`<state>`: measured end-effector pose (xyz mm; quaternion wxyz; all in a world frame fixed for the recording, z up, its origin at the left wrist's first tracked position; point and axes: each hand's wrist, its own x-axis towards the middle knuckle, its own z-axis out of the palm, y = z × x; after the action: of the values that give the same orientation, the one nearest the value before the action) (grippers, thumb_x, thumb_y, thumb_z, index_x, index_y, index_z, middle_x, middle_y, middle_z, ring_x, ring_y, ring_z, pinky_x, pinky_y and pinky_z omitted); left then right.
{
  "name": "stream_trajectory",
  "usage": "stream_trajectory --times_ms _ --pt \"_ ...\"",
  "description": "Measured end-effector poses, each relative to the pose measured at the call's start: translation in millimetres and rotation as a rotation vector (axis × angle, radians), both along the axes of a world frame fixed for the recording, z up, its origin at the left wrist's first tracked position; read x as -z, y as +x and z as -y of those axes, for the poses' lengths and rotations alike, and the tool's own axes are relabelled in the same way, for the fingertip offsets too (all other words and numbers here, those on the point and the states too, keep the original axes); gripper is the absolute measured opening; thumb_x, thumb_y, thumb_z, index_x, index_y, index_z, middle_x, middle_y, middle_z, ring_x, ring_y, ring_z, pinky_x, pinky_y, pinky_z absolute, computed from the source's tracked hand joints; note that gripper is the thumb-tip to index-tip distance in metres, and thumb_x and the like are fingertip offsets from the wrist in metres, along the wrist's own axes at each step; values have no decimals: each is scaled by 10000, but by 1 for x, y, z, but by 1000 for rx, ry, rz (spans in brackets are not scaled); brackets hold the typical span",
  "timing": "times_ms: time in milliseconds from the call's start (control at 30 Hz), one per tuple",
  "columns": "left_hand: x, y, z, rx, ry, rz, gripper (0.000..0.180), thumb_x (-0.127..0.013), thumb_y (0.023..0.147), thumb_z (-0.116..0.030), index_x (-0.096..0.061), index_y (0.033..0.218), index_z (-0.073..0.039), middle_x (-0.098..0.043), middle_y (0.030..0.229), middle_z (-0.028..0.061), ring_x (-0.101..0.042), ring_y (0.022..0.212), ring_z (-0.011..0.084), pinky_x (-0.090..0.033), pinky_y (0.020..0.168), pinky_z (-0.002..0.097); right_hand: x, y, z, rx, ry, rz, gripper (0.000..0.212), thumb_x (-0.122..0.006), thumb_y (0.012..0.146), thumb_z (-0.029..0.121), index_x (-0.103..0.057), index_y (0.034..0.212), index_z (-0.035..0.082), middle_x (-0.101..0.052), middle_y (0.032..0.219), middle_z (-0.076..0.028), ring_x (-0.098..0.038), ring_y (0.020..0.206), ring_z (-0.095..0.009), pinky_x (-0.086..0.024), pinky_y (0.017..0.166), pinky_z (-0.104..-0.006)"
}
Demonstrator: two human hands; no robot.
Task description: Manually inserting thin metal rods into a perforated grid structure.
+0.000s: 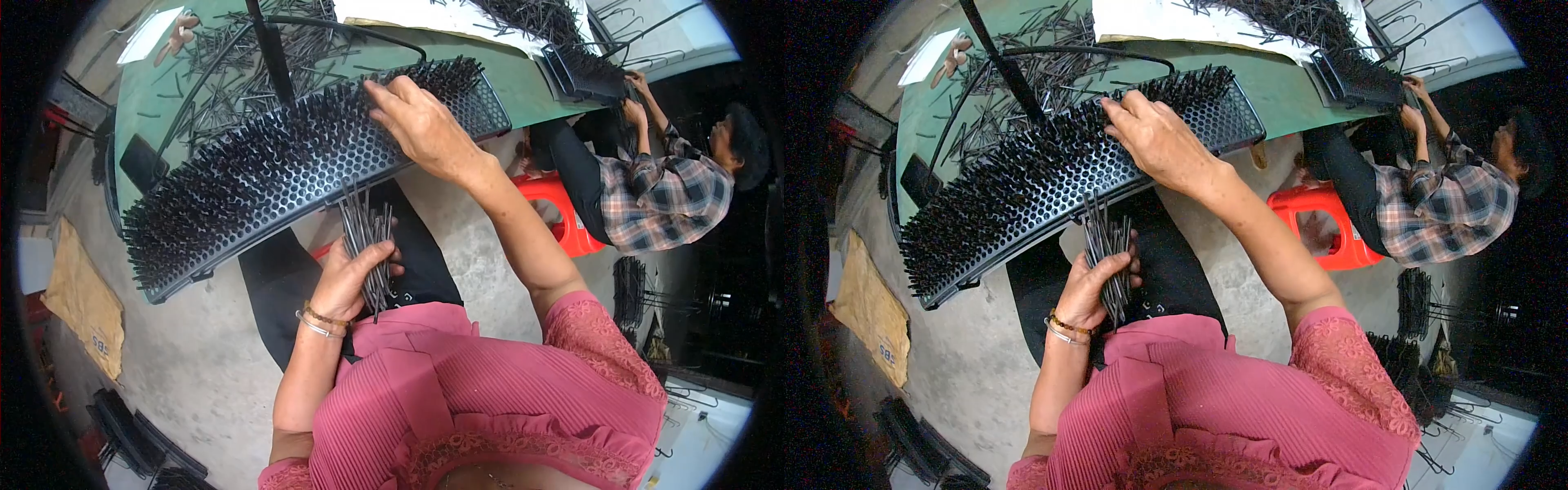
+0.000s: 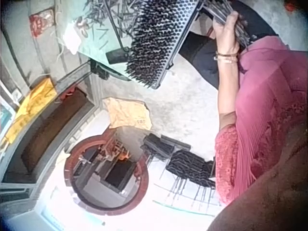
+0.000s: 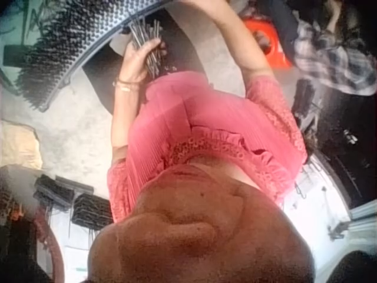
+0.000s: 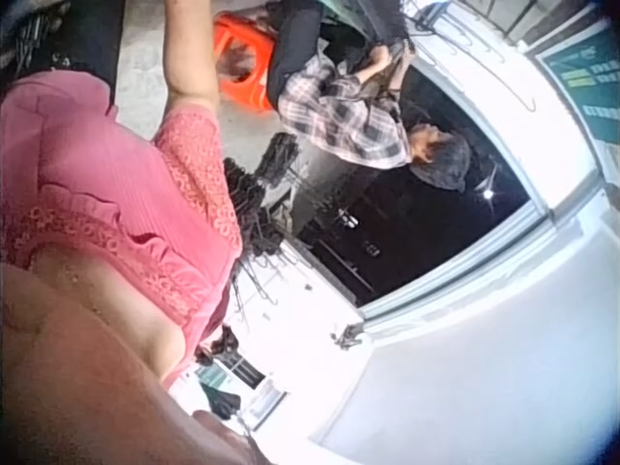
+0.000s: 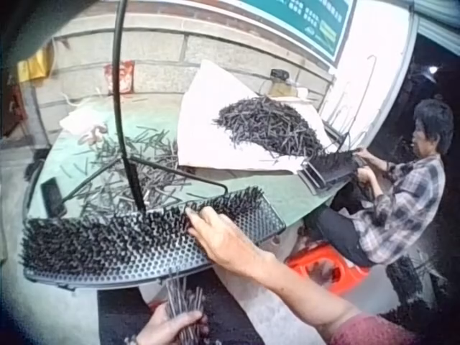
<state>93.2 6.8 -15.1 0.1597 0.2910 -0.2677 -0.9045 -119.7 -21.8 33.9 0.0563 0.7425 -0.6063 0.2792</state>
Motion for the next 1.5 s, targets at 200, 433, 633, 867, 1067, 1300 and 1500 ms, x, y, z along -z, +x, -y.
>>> stream_trajectory --times_ms 200,433,633,867,1067,1300,1500 --pt "-1 0 1 -12 -13 14 356 -655 822 -70 -526 1144 12 -602 850 56 -602 729 137 -550 625 281 7 -2 -1 25 -29 110 291 -628 834 117 -606 1107 19 -549 913 -123 -586 799 -268 -478 686 -344" --pt "-2 0 1 -15 10 7 351 -657 819 -62 -526 1136 12 -597 842 56 -602 720 140 -548 621 280 -7 -4 -5 131 -70 267 161 -640 817 109 -669 947 18 -607 835 -105 -604 682 -237 -482 614 -308" --pt "-4 -1 -1 -21 -15 37 323 -650 819 -54 -529 1111 14 -596 834 61 -606 718 144 -549 621 282 -7 7 -8 188 6 103 189 -696 753 170 -663 873 27 -596 818 -89 -615 678 -250 -489 590 -326" --pt "-3 2 -3 -22 -42 28 326 -646 809 -85 -550 1108 1 -614 834 69 -609 722 147 -551 617 274 -9 17 -2 238 -17 -223 137 -687 718 141 -613 774 40 -535 846 -88 -592 688 -273 -481 636 -362" --pt "-4 6 0 -32 20 -3 355 -655 820 -85 -520 1134 13 -597 841 71 -610 736 158 -556 647 300 -4 20 -1 206 -59 -247 112 -675 706 114 -611 754 36 -541 842 -93 -576 655 -274 -475 615 -367" --pt "3 10 -2 -43 58 -52 358 -650 821 -90 -519 1138 13 -586 847 65 -608 748 157 -563 663 307 -18 19 7 200 -279 91 109 -662 667 75 -614 749 21 -563 758 -83 -525 547 -194 -437 509 -291" --pt "-13 7 2 -113 145 -139 357 -633 830 -86 -517 1152 16 -588 885 73 -607 817 182 -558 744 373 -43 8 0 244 -319 294 73 -662 699 44 -638 759 9 -554 746 -17 -459 521 -56 -374 478 -214"
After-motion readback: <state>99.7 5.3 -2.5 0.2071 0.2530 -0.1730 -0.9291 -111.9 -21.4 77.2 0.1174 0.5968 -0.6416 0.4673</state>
